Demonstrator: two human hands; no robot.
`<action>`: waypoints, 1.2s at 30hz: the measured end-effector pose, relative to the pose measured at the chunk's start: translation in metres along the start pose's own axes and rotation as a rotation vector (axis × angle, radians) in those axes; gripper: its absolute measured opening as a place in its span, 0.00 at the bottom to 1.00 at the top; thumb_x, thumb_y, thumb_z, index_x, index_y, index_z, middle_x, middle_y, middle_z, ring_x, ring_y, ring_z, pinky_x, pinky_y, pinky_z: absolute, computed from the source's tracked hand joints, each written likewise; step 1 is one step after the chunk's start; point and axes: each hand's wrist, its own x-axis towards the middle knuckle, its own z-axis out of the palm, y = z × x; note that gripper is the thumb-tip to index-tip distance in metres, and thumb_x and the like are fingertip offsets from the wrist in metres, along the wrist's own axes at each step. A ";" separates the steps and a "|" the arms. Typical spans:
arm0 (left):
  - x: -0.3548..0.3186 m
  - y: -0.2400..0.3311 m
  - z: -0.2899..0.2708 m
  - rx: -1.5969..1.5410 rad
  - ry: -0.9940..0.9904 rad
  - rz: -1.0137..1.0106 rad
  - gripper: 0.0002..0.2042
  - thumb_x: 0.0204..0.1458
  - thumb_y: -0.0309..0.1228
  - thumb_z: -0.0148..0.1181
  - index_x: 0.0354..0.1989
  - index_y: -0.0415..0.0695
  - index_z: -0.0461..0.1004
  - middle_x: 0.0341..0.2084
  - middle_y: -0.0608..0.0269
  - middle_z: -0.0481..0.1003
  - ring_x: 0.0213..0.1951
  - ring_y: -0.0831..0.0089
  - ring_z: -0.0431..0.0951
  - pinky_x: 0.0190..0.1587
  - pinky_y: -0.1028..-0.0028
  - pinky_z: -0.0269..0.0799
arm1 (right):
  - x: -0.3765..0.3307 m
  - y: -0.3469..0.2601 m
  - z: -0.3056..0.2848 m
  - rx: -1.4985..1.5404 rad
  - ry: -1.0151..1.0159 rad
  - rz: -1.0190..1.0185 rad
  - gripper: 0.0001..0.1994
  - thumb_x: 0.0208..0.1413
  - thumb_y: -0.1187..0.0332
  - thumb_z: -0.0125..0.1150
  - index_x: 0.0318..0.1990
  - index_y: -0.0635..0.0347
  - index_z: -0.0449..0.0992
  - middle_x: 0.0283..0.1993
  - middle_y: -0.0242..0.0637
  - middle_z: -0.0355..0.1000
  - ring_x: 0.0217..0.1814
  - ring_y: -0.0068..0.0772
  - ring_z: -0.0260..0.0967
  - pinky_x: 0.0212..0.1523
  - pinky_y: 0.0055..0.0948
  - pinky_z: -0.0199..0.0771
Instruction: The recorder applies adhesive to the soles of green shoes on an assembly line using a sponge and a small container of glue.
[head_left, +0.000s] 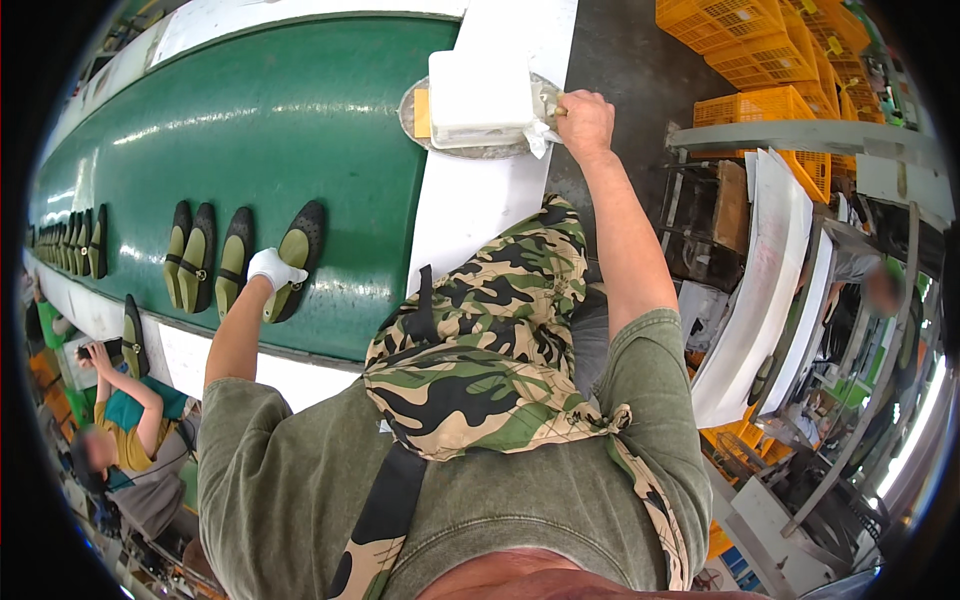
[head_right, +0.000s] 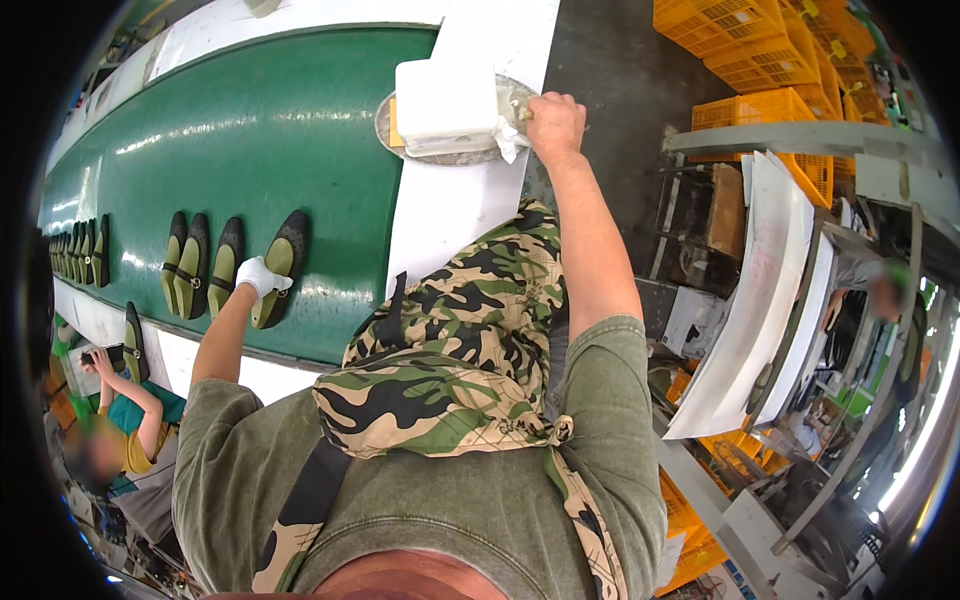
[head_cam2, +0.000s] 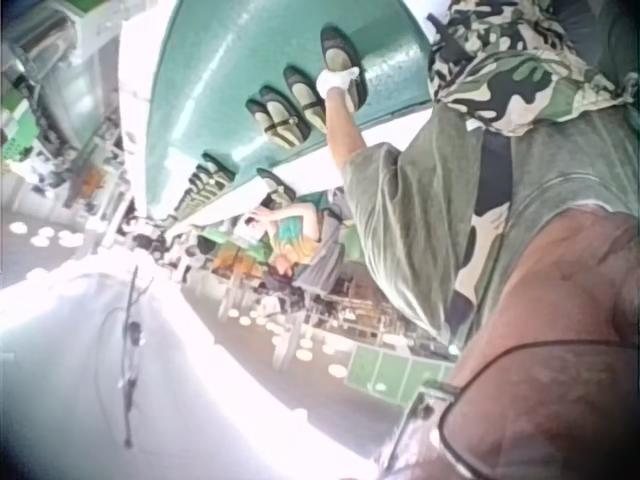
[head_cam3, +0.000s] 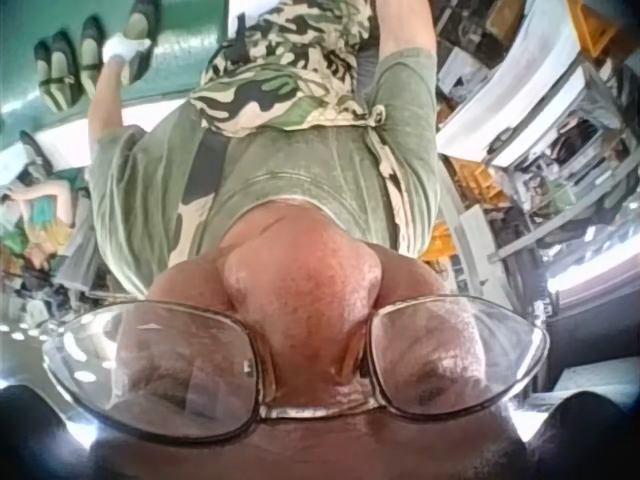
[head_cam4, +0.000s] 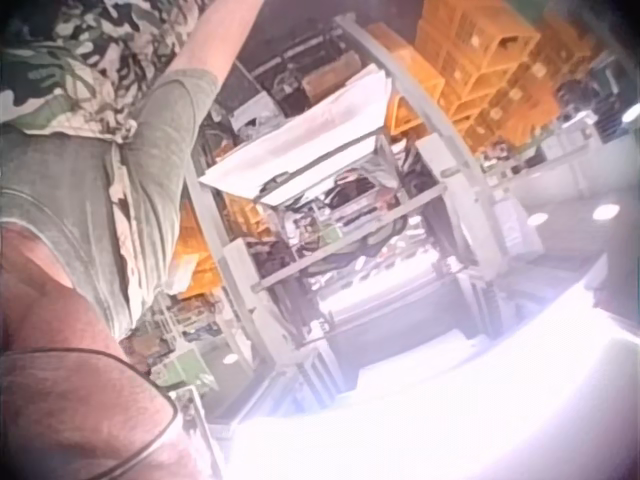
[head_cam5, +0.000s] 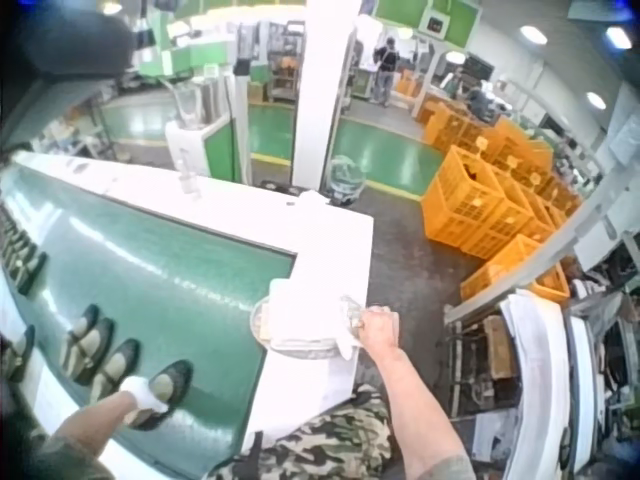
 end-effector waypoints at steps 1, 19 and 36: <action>0.004 -0.005 0.004 -0.076 0.000 -0.003 0.37 0.34 0.50 0.78 0.49 0.35 0.77 0.44 0.47 0.80 0.49 0.56 0.80 0.54 0.66 0.73 | 0.000 0.001 0.000 -0.006 -0.051 0.029 0.06 0.43 0.69 0.66 0.31 0.51 0.82 0.37 0.32 0.77 0.43 0.41 0.72 0.46 0.42 0.70; -0.061 0.147 -0.060 -1.767 -0.058 0.915 0.24 0.50 0.38 0.70 0.52 0.38 0.72 0.44 0.62 0.77 0.45 0.70 0.78 0.51 0.69 0.73 | -0.064 -0.013 -0.093 1.404 0.057 1.096 0.09 0.52 0.71 0.71 0.36 0.55 0.75 0.32 0.29 0.76 0.31 0.22 0.72 0.31 0.24 0.68; -0.171 0.197 -0.103 -0.458 0.654 1.604 0.33 0.51 0.35 0.68 0.65 0.41 0.62 0.59 0.56 0.71 0.58 0.65 0.73 0.63 0.66 0.67 | -0.106 -0.109 -0.166 1.647 0.282 0.579 0.11 0.47 0.81 0.71 0.33 0.60 0.73 0.33 0.31 0.73 0.33 0.21 0.71 0.37 0.22 0.72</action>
